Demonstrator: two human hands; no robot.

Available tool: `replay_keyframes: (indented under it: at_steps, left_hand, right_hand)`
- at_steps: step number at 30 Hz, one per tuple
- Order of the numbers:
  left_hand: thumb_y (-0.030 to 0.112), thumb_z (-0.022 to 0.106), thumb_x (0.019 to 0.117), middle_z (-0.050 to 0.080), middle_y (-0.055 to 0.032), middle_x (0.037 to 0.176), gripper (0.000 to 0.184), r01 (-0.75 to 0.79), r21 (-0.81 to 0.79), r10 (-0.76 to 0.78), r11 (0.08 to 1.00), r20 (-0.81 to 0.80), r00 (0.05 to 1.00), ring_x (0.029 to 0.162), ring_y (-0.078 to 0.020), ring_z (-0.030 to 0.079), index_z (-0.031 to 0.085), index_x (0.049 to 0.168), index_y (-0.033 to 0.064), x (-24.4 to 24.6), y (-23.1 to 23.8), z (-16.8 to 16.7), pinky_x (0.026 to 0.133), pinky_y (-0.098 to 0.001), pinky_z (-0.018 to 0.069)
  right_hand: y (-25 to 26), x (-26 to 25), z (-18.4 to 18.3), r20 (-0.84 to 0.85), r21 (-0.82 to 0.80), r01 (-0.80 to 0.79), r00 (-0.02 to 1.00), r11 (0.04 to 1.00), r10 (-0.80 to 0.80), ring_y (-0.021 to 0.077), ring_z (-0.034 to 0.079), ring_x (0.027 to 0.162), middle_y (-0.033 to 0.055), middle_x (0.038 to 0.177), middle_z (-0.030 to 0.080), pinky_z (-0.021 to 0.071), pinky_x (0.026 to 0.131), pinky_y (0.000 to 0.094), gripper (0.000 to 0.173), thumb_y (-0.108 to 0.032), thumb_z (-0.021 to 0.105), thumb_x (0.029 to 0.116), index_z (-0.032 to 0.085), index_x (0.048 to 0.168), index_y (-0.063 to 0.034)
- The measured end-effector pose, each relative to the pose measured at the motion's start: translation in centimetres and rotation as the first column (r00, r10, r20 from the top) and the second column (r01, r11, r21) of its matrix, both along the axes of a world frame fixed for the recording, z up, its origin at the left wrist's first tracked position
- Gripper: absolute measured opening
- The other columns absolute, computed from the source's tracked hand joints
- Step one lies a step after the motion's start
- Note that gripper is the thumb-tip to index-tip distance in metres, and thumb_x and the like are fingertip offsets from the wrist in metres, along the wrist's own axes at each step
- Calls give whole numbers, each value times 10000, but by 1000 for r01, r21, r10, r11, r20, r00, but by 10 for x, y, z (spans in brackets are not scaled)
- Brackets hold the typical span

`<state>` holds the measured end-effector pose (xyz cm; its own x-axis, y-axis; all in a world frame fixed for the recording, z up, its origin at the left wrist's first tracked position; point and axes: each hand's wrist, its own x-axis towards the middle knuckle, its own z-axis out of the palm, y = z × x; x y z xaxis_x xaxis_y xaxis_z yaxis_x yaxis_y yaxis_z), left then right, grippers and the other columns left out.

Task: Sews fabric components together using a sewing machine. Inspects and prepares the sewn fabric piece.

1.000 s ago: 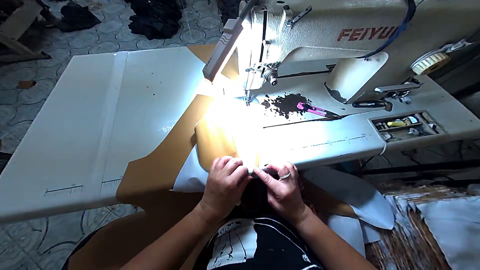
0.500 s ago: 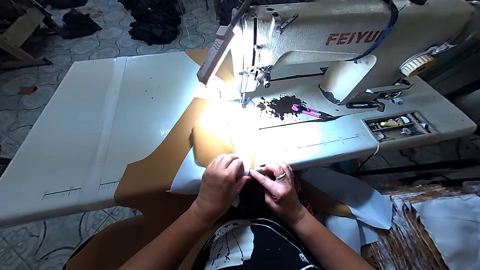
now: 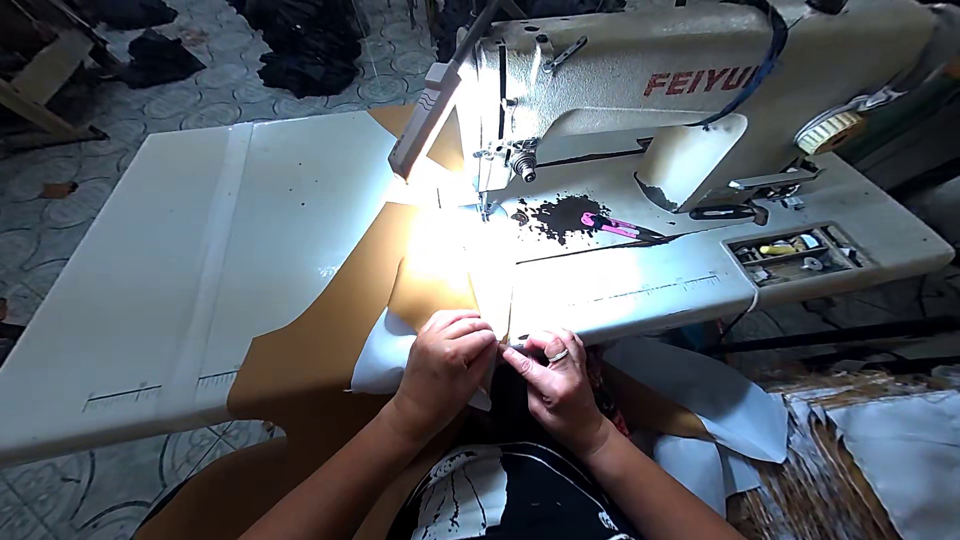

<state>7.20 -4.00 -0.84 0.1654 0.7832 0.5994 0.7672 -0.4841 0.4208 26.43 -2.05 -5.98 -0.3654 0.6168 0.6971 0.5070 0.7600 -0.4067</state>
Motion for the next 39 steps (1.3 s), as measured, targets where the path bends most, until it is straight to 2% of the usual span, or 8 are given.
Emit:
replay_keyframes:
  at_steps: [3,8,16,20,27,32,36,39]
  left_hand:
    - [140,644,924,789,-31,939,182,7,-21,-8,1000,-35,999,1031,-188,733,804,855,89,2,1,-1,944,-330,553]
    - [157,621,945,790,-36,970,205,12,-53,-17,999,-94,995,1049,-207,735,808,881,100,1,1,2,961,-394,552]
    - [430,598,948,710,-98,1302,411,-209,-144,167,967,-262,951,1243,-408,643,756,1217,162,12,-24,4,937,-790,415]
    - [503,455,1003,703,-69,1327,476,-251,-89,224,964,-238,945,1248,-393,645,763,1219,212,15,-26,-5,930,-798,403]
    - [552,519,962,676,-109,1361,504,-262,-151,231,953,-200,952,1298,-447,591,756,1227,194,10,-1,-4,986,-837,324]
    - [410,540,950,676,-114,1355,424,-251,-250,211,935,-176,961,1326,-432,569,751,1221,161,2,32,7,989,-842,299]
    - [304,542,971,632,-102,1416,379,-254,-417,179,873,-211,961,1400,-398,496,719,1281,176,-5,57,23,1054,-796,251]
    - [248,546,975,644,-107,1393,335,-277,-426,184,861,-246,952,1369,-379,520,742,1233,162,-10,78,27,1043,-719,321]
  right_hand:
    - [2,0,0,9,6,-4,1000,1000,4,250,610,1124,85,1033,700,418,1049,396,361,-50,579,878,811,1086,-233]
    - [14,4,13,126,14,-98,987,995,96,326,582,1273,77,1245,727,396,1093,476,339,-37,567,904,793,1080,-219]
    - [32,18,40,339,79,-176,930,981,140,286,653,1196,29,1108,767,455,1055,493,289,-48,533,932,742,1104,-149]
    - [35,20,41,356,92,-199,922,976,155,277,666,1179,22,1066,773,472,1056,481,271,-46,539,920,743,1068,-145]
    - [56,10,43,359,82,-194,921,978,153,305,686,1141,36,1038,778,509,997,497,309,-44,560,850,768,1067,-118]
    - [86,-4,47,346,38,-183,925,982,159,345,698,1111,101,1077,769,531,956,537,240,-69,608,896,774,1070,-67]
    - [111,-15,55,345,-44,-198,917,979,201,324,664,1172,115,1135,746,492,1021,525,249,-93,600,927,763,1113,-65]
    - [128,-23,62,370,-117,-198,901,973,227,320,632,1214,118,1143,736,450,1075,509,253,-108,582,958,752,1141,-67]
